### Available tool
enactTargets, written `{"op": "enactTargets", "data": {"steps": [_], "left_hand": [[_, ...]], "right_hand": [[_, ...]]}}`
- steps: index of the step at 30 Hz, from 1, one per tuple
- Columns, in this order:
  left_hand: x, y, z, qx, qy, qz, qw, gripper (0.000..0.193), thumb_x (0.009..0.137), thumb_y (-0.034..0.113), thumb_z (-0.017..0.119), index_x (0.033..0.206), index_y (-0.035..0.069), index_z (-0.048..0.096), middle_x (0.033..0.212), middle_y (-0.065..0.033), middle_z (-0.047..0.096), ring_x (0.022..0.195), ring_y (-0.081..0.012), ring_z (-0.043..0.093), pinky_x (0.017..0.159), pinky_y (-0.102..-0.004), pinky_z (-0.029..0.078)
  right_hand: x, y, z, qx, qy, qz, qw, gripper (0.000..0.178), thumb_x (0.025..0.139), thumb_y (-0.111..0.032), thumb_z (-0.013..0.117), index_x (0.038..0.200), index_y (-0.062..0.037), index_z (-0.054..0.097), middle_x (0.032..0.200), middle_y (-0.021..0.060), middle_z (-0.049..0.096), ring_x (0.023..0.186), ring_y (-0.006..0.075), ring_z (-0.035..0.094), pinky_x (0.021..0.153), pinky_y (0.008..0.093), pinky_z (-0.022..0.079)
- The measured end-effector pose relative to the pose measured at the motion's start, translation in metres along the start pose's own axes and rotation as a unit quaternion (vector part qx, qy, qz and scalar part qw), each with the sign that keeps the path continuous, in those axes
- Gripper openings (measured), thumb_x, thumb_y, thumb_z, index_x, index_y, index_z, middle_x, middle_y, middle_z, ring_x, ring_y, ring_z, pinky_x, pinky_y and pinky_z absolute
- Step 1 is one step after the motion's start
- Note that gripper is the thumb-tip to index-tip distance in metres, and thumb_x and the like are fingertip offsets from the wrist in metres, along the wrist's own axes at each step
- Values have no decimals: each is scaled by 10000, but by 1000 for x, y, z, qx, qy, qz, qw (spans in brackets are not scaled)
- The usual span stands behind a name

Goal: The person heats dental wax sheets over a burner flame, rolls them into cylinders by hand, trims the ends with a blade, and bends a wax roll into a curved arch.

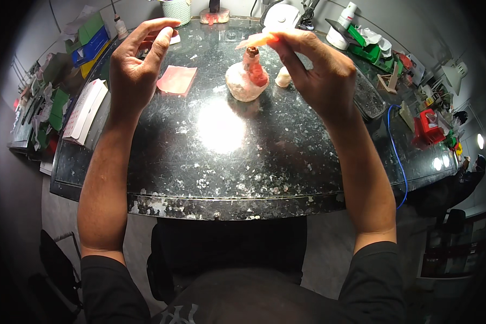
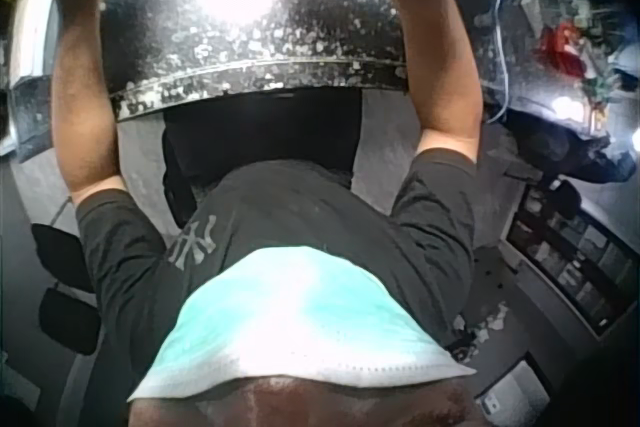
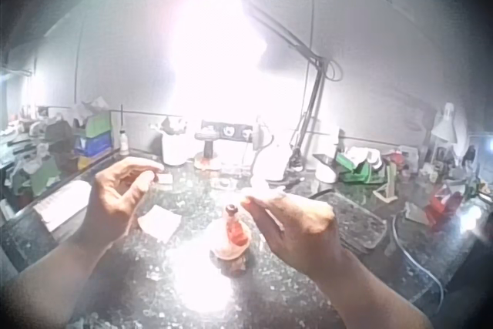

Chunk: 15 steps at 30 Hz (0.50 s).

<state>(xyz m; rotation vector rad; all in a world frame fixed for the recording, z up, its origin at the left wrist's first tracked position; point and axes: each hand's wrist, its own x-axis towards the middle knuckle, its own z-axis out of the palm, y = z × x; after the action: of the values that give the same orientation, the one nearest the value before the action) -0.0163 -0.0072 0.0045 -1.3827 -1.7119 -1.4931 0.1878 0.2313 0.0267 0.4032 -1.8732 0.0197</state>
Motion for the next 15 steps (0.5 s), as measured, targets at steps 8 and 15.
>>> {"op": "enactTargets", "data": {"steps": [8,15], "left_hand": [[0,-3,-1,9,-1,-1,1000,218,1090,235,690,1234,128,814,1122,-70,835,1069,-162,788,954,-312,591],[-1,-1,-5,23,-31,-26,999,265,1118,189,652,1300,37,769,1210,-85,792,1140,-160,748,1046,-304,573]], "right_hand": [[5,-7,-13,-5,11,-10,1000,186,959,-186,843,1126,-123,793,851,47,776,691,223,763,616,330,590],[14,-9,-22,2,34,-20,999,195,928,-157,872,1106,-119,802,893,31,797,709,185,775,629,302,594]]}}
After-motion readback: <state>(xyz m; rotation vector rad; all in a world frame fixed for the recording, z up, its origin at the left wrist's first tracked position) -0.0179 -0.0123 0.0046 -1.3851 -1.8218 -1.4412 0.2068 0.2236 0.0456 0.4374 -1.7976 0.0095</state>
